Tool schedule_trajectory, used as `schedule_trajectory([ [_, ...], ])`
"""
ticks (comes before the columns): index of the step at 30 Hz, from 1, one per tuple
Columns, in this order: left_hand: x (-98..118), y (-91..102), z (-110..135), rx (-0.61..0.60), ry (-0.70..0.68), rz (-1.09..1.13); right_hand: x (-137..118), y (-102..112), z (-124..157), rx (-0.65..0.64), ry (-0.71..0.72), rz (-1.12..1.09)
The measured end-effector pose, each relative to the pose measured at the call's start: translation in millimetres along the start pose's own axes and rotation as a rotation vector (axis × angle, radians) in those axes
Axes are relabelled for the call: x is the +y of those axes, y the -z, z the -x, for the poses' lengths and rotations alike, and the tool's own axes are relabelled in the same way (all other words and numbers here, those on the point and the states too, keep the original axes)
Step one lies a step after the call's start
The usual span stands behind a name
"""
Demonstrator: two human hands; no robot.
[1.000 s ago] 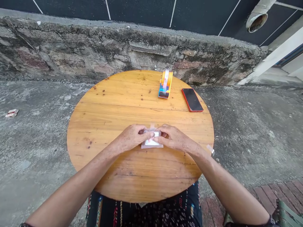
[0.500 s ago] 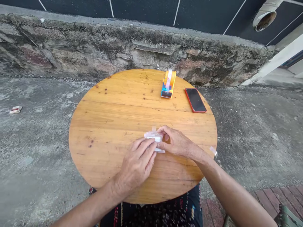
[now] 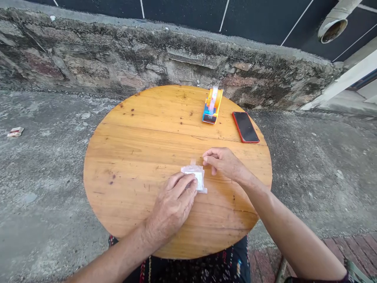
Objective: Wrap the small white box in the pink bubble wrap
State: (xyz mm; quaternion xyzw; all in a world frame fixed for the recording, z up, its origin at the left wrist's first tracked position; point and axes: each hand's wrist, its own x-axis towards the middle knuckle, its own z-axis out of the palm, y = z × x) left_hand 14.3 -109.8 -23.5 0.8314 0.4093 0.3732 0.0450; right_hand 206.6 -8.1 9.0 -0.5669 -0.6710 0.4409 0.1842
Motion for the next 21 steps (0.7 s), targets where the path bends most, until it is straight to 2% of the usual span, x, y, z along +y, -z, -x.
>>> schedule_trajectory([
  [6, -1, -3.7, 0, 0.04, -0.029, -0.004, -6, -15, -9, 0.013, -0.076, -0.102],
  [13, -1, -4.6, 1, 0.049, -0.029, 0.011, 0, -25, -9, 0.017, -0.08, -0.276],
  [17, 0, -5.0, 1, 0.045, -0.025, 0.008, 0, -29, -10, 0.001, -0.086, -0.365],
  [21, 1, -5.2, 1, 0.037, -0.028, 0.013, -3, -26, -11, -0.022, -0.075, -0.363],
])
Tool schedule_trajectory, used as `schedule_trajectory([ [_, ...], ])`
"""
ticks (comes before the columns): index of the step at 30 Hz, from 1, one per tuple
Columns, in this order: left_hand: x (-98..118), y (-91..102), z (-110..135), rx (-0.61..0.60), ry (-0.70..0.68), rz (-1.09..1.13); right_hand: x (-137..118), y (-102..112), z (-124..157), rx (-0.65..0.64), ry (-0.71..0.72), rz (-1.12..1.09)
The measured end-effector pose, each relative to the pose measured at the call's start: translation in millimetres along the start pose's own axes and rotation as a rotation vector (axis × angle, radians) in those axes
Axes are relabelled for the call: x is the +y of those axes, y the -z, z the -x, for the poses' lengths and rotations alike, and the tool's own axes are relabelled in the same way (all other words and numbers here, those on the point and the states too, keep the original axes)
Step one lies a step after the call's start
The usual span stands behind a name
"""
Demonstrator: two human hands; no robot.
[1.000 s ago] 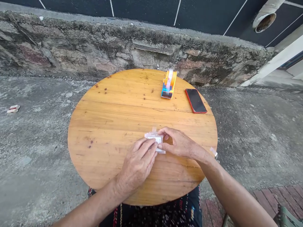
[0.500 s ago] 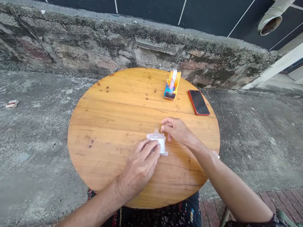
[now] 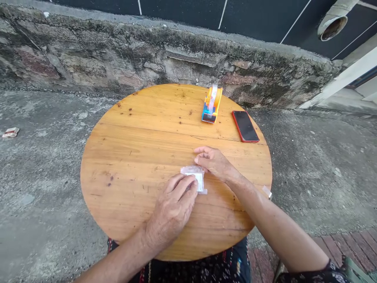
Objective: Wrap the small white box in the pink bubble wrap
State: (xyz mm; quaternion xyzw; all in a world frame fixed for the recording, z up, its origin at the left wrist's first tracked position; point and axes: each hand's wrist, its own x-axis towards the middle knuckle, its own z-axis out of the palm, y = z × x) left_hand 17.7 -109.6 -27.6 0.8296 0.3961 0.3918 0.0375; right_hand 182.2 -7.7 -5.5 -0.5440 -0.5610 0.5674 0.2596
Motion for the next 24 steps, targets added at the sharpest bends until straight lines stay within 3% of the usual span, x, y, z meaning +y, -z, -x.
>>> schedule_trajectory([
  [6, -1, -0.7, 1, 0.007, -0.012, -0.011, -1, 10, -1, -0.114, 0.044, 0.138],
  [20, -1, -1.0, 0, -0.007, 0.004, 0.008, -5, 10, -2, -0.076, 0.289, 0.282],
  [24, 0, -0.9, 0, -0.01, 0.009, 0.005, -7, 8, 5, -0.105, 0.294, 0.276],
])
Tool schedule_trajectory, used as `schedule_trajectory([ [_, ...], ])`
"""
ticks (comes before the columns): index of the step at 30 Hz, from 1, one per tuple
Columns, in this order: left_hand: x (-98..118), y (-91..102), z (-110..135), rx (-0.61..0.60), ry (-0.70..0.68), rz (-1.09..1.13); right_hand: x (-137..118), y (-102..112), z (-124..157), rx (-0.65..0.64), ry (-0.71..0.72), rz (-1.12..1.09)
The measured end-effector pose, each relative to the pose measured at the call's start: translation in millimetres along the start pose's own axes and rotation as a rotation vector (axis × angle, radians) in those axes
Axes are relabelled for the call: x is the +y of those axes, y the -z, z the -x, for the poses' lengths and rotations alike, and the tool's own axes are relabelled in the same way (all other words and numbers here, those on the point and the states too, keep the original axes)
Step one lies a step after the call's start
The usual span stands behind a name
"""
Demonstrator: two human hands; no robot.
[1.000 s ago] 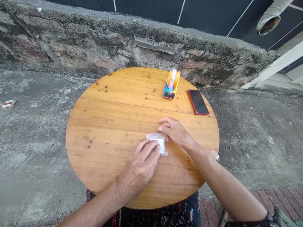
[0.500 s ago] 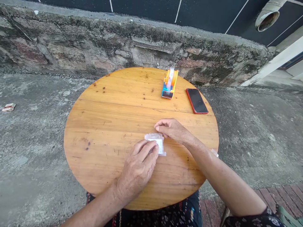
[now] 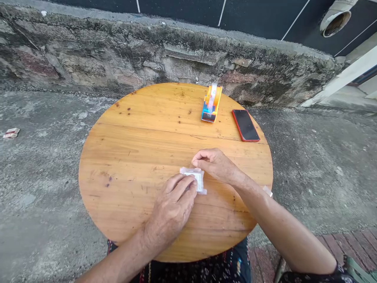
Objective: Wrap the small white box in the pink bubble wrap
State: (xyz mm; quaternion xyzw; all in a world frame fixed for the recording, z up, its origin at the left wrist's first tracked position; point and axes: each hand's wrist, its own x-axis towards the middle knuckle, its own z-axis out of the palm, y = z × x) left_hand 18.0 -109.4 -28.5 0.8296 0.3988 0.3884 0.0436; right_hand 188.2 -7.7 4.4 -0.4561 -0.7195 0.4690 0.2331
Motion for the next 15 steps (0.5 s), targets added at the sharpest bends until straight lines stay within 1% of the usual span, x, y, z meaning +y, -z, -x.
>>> schedule_trajectory([
  [4, 0, 0.8, -1, -0.003, 0.001, -0.004, -9, -3, 8, -0.006, -0.021, 0.085],
  [9, -1, 1.4, -2, -0.013, -0.005, -0.026, -17, -4, 16, -0.031, 0.025, 0.145],
  [15, 0, 1.9, -4, -0.014, 0.01, -0.027, -21, -4, 18, -0.054, 0.07, 0.234],
])
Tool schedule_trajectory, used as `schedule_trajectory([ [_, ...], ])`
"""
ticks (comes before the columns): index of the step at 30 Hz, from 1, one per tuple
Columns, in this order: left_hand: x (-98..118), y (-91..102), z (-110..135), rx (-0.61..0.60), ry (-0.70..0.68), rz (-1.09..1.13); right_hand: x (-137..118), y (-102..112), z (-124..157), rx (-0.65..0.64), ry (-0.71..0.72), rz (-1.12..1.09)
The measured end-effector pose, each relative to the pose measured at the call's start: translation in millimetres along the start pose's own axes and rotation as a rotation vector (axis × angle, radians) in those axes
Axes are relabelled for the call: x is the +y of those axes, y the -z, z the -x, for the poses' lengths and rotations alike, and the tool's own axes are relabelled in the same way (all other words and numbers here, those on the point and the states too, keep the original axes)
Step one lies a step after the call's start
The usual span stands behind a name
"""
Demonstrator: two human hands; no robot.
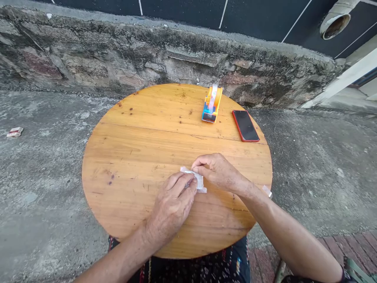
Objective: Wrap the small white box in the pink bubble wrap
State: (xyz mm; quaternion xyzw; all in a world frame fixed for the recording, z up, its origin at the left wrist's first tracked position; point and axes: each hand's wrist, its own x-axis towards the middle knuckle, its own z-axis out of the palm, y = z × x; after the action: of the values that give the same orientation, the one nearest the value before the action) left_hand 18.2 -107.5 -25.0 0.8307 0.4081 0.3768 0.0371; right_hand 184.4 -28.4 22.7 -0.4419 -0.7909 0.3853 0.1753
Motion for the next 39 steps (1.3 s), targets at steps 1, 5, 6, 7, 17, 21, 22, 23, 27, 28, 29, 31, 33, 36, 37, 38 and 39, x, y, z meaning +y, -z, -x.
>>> schedule_trajectory([
  [1, 0, 0.0, 0, 0.003, 0.007, 0.001, -1, 0, 0, 0.004, 0.015, 0.027],
  [5, 2, 0.0, 1, 0.025, 0.043, 0.019, -2, -3, 4, 0.038, 0.132, 0.193],
  [6, 2, -0.1, 1, 0.031, 0.046, 0.024, -2, -4, 6, 0.052, 0.166, 0.238],
  [7, 2, -0.1, 1, 0.036, 0.044, 0.028, -2, -5, 8, 0.067, 0.194, 0.279],
  [17, 1, -2.0, 1, 0.06, 0.018, 0.023, -12, -11, 27, 0.106, 0.271, 0.526],
  [21, 0, -2.6, 1, 0.076, 0.02, 0.014, -6, -16, 36, 0.171, 0.311, 0.589],
  [22, 0, -2.6, 1, 0.081, 0.022, 0.017, -4, -18, 38, 0.18, 0.316, 0.597],
  [23, 0, -2.6, 1, 0.083, 0.024, 0.022, -3, -19, 39, 0.183, 0.318, 0.602],
  [27, -1, -2.4, 1, 0.09, 0.016, 0.032, -3, -22, 43, 0.179, 0.3, 0.613],
  [28, -1, -2.5, 1, 0.092, 0.01, 0.032, -3, -22, 44, 0.182, 0.298, 0.609],
  [29, -1, -2.5, 1, 0.095, 0.006, 0.031, -4, -22, 44, 0.184, 0.298, 0.602],
  [31, -1, -2.7, 2, 0.098, 0.004, 0.03, -4, -21, 44, 0.188, 0.3, 0.578],
  [33, -1, -3.1, 2, 0.099, 0.008, 0.028, -4, -20, 43, 0.186, 0.308, 0.553],
  [36, 0, -3.7, 3, 0.113, 0.014, 0.027, -6, -18, 41, 0.187, 0.304, 0.531],
  [37, 0, -3.9, 4, 0.117, 0.014, 0.024, -7, -18, 40, 0.189, 0.295, 0.529],
  [38, 0, -4.1, 4, 0.12, 0.015, 0.019, -8, -17, 39, 0.19, 0.283, 0.53],
  [39, 0, -4.1, 4, 0.124, 0.015, 0.01, -9, -17, 38, 0.19, 0.273, 0.532],
])
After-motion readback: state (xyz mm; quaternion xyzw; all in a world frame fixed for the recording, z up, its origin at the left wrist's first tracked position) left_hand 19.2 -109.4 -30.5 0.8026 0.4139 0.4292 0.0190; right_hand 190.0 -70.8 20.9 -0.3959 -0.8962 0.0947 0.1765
